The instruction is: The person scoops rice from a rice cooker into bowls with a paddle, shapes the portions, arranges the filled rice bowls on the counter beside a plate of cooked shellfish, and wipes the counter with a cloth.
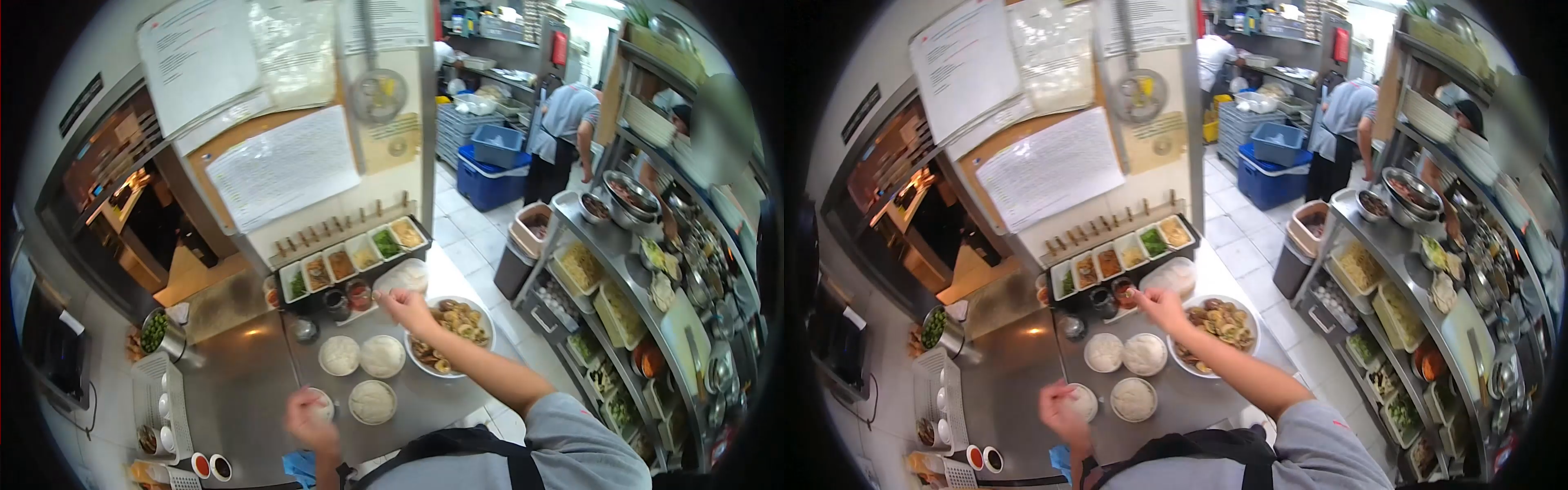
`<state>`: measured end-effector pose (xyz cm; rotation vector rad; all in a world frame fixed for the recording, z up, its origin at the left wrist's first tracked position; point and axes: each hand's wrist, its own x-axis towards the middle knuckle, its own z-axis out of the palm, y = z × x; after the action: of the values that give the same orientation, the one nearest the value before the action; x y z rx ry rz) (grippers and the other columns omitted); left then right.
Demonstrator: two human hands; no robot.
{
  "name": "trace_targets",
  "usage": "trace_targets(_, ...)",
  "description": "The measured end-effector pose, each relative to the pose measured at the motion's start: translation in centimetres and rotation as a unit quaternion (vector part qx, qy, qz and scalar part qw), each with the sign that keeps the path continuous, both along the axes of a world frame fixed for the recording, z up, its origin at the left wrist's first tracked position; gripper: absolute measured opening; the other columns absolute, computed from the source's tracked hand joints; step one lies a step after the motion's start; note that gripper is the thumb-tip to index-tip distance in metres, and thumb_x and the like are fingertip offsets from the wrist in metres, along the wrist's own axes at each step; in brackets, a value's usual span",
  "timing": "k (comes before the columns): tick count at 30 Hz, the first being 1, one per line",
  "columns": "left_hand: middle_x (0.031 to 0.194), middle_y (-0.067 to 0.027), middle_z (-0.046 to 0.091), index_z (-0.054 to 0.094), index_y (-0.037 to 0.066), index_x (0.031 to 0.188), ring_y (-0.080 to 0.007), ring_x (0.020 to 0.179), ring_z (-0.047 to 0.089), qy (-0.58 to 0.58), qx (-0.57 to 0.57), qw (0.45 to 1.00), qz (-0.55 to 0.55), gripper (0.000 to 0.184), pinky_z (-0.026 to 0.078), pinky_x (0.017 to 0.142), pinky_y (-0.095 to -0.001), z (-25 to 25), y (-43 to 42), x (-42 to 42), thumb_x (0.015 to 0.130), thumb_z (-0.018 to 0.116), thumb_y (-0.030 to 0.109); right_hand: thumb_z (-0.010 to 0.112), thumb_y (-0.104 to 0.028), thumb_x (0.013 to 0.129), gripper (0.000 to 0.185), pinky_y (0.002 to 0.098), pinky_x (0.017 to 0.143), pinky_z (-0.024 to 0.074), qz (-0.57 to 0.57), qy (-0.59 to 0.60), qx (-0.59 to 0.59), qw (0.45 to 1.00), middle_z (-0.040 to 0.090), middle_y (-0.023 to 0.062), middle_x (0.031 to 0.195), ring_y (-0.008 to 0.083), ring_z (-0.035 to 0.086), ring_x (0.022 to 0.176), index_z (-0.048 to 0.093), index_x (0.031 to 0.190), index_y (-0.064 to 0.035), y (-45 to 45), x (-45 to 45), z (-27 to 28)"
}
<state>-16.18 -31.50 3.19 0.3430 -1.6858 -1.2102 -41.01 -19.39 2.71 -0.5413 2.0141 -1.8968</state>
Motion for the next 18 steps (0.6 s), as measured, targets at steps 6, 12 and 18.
trace_targets(6, 0.090, -0.0146, 0.061, 0.063, 0.004, 0.084, -0.0312, 0.099, 0.056, 0.056, -0.313, 0.926, -0.202, 0.029, 0.043, 0.088, -0.0436, 3.7, 17.0, -8.8, 0.086, 0.036, 0.015, 0.045, -0.031, 0.097, 0.039, 0.0265, 0.091, 0.0427, 0.205, -0.368, -0.353, 0.835, 0.056, 0.0071, 0.113, 0.0147, 0.053, 0.105, 0.053, 0.121, -0.0017, 12.0, 10.4, -0.8)
trace_targets(12, 0.074, -0.0123, 0.060, 0.059, 0.007, 0.072, -0.0324, 0.075, 0.058, 0.054, -0.262, 0.906, -0.329, 0.038, 0.043, 0.072, -0.0426, -1.9, 32.0, -12.2, 0.088, 0.035, 0.031, 0.039, -0.029, 0.096, 0.038, 0.0261, 0.096, 0.0360, -0.042, -0.315, -0.213, 0.924, 0.055, 0.0047, 0.116, 0.0132, 0.049, 0.107, 0.061, 0.108, -0.0012, 28.6, 13.6, -2.2)
trace_targets(18, 0.058, -0.0138, 0.055, 0.056, 0.005, 0.061, -0.0357, 0.057, 0.054, -0.088, -0.177, 0.882, -0.428, 0.044, 0.040, 0.056, -0.0455, -7.4, 45.3, -13.6, 0.092, 0.035, 0.029, 0.045, -0.025, 0.097, 0.037, 0.0268, 0.098, 0.0368, -0.124, -0.264, -0.143, 0.946, 0.057, 0.0050, 0.120, 0.0134, 0.048, 0.113, 0.054, 0.125, -0.0018, 44.3, 15.6, -4.4)
